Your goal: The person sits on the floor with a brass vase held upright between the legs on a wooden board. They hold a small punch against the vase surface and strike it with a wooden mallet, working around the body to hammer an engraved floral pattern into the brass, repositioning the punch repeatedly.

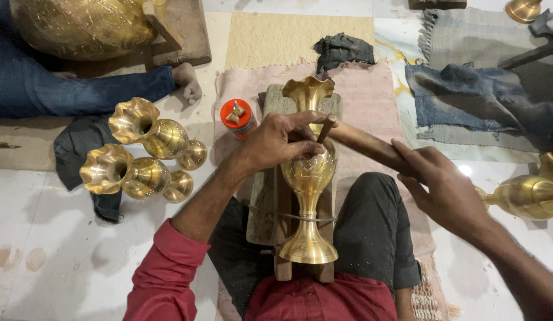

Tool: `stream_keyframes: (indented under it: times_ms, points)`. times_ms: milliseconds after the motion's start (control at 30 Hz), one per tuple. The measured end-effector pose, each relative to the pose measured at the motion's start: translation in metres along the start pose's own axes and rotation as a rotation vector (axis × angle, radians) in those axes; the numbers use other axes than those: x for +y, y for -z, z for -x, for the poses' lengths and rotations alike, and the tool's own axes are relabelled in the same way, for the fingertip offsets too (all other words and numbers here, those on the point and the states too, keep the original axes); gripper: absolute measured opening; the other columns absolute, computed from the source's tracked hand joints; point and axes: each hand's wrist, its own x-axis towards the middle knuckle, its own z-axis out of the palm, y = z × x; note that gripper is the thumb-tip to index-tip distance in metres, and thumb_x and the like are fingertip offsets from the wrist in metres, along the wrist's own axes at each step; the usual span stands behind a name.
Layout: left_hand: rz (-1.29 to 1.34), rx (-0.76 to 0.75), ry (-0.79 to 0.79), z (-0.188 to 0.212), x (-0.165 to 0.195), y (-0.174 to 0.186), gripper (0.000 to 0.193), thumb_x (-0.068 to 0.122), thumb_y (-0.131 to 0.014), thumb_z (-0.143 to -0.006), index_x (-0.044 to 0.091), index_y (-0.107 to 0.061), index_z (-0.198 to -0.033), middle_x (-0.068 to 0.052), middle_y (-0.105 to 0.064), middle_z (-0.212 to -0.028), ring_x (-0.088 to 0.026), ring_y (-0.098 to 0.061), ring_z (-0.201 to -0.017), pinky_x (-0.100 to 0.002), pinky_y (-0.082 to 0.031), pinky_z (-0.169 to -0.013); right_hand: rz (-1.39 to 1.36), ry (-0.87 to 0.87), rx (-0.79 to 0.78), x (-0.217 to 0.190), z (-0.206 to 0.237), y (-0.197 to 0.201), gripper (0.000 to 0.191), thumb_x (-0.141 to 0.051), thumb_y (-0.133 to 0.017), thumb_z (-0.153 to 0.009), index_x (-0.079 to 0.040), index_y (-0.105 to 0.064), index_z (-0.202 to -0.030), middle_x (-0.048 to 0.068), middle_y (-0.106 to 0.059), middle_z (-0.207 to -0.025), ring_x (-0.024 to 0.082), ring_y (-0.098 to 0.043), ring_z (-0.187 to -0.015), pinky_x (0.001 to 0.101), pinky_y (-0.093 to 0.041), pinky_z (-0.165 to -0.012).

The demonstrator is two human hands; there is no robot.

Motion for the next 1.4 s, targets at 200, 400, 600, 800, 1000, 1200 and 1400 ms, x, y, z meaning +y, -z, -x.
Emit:
stream_keyframes:
  times_ms: [200,400,600,800,1000,1200,1400]
  points:
    - [0.009,-0.036,0.077,-0.002,0.006,0.002,0.061,0.018,-0.082,-0.089,0.015,-0.058,-0.145,-0.006,-0.082,-0.094,-0.011,-0.078,-0.081,-0.029,-0.067,-0.077,0.202,0.071,0.030,0.008,-0.005,0.013,0.061,-0.021,-0.066,-0.097,-0.034,-0.047,-0.153,0.008,-0.067,-0.114,0.023,-0.066,-0.087,0.0371,-0.062,-0.073]
    - [0.009,-0.011,0.023,-0.002,0.005,0.000,0.056,0.014,-0.081,-0.092,0.012,-0.058,-0.143,-0.008,-0.082,-0.100,-0.012,-0.079,-0.090,-0.030,-0.067,-0.083,-0.478,-0.016,0.140,0.007,-0.011,0.037,0.080,-0.011,-0.069,-0.090,-0.026,-0.041,-0.163,0.010,-0.065,-0.122,0.024,-0.068,-0.095,0.0394,-0.062,-0.073]
    - [0.074,-0.047,0.052,-0.005,0.005,0.003,0.053,0.009,-0.078,-0.093,0.011,-0.058,-0.143,-0.008,-0.082,-0.101,-0.011,-0.079,-0.091,-0.029,-0.067,-0.085,-0.078,0.146,0.214,-0.001,-0.011,0.048,0.060,-0.012,-0.070,-0.094,-0.018,-0.050,-0.150,0.014,-0.063,-0.122,0.026,-0.066,-0.101,0.0362,-0.060,-0.083]
    - [0.005,-0.076,0.111,-0.007,0.007,0.005,0.056,0.013,-0.083,-0.091,0.013,-0.059,-0.141,-0.008,-0.083,-0.096,-0.012,-0.079,-0.084,-0.032,-0.067,-0.079,0.027,0.190,0.283,0.005,-0.009,0.050,0.064,-0.010,-0.072,-0.090,-0.016,-0.055,-0.151,0.017,-0.065,-0.120,0.031,-0.069,-0.097,0.0399,-0.061,-0.080]
    - [0.035,-0.133,0.068,-0.012,0.002,0.008,0.055,0.016,-0.080,-0.092,0.018,-0.059,-0.143,-0.006,-0.083,-0.096,-0.012,-0.081,-0.083,-0.030,-0.069,-0.082,0.043,0.212,0.285,0.013,-0.010,0.046,0.065,-0.007,-0.072,-0.090,-0.016,-0.055,-0.152,0.021,-0.063,-0.125,0.029,-0.071,-0.098,0.0368,-0.064,-0.079]
    - [0.069,-0.136,0.024,-0.014,-0.005,0.009,0.057,0.016,-0.081,-0.092,0.019,-0.058,-0.144,-0.007,-0.083,-0.096,-0.013,-0.081,-0.086,-0.033,-0.068,-0.080,0.156,0.164,0.296,0.007,-0.007,0.049,0.071,-0.010,-0.075,-0.090,-0.023,-0.049,-0.155,0.015,-0.068,-0.117,0.027,-0.070,-0.098,0.0360,-0.061,-0.082]
    - [0.118,-0.153,0.005,-0.016,-0.007,0.010,0.054,0.014,-0.080,-0.093,0.020,-0.059,-0.143,-0.007,-0.082,-0.099,-0.014,-0.080,-0.088,-0.033,-0.069,-0.081,0.165,0.195,0.333,-0.005,-0.007,0.054,0.065,-0.012,-0.074,-0.091,-0.021,-0.050,-0.150,0.013,-0.069,-0.119,0.023,-0.067,-0.099,0.0366,-0.057,-0.084]
